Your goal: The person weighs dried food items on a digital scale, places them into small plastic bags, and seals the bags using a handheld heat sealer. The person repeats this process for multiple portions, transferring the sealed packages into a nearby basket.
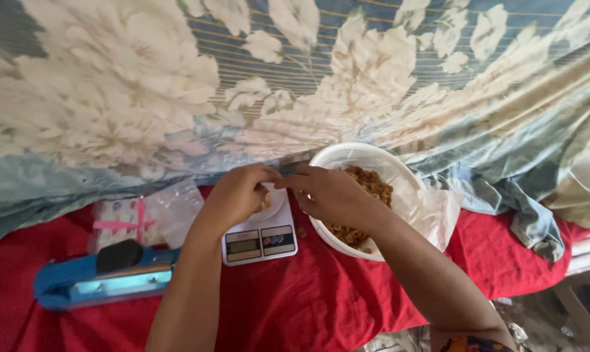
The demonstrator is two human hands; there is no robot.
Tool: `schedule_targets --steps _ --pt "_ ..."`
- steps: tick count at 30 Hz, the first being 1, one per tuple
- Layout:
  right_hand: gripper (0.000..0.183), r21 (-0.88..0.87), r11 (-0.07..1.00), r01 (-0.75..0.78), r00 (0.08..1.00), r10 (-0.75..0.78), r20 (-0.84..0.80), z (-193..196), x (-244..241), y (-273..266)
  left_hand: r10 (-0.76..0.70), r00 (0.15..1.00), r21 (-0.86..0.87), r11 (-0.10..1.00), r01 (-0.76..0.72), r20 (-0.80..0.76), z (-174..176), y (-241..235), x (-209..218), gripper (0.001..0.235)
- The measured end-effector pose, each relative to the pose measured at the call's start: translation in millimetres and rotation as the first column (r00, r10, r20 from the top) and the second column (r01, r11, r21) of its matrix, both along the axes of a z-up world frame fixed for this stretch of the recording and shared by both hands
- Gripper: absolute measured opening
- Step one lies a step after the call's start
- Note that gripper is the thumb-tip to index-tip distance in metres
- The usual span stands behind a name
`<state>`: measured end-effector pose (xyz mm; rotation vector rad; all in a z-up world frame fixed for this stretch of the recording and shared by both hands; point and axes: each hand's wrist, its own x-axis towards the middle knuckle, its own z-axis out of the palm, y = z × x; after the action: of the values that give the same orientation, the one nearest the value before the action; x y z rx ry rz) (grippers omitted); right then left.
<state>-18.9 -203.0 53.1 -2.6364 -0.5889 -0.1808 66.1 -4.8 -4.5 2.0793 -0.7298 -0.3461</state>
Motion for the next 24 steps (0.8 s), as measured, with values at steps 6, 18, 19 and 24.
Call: schedule_targets --steps 6,18,19,24 --pt "0.013 -0.347 0.938 -0.005 0.995 0.039 0.089 0.8 19.7 9.3 -0.186 0.955 -0.268 0.932 0.246 0.229 22.1 23.8 21.0 0.042" --pt "0.026 -0.357 0.923 0.146 0.987 -0.111 0.119 -69.1 59.7 12.0 0.093 0.802 0.038 0.989 -0.142 0.59 -31.0 16.6 29.4 0.026" --pt "0.028 -0.343 0.926 0.155 0.987 -0.131 0.094 -82.2 61.6 10.6 0.065 0.817 0.071 0.989 -0.129 0.573 -39.9 16.7 28.6 0.026" --pt "0.029 -0.266 0.962 0.058 0.992 -0.026 0.123 -114.9 55.7 4.4 0.051 0.803 0.06 0.992 -0.107 0.593 -74.5 20.8 16.0 0.04"
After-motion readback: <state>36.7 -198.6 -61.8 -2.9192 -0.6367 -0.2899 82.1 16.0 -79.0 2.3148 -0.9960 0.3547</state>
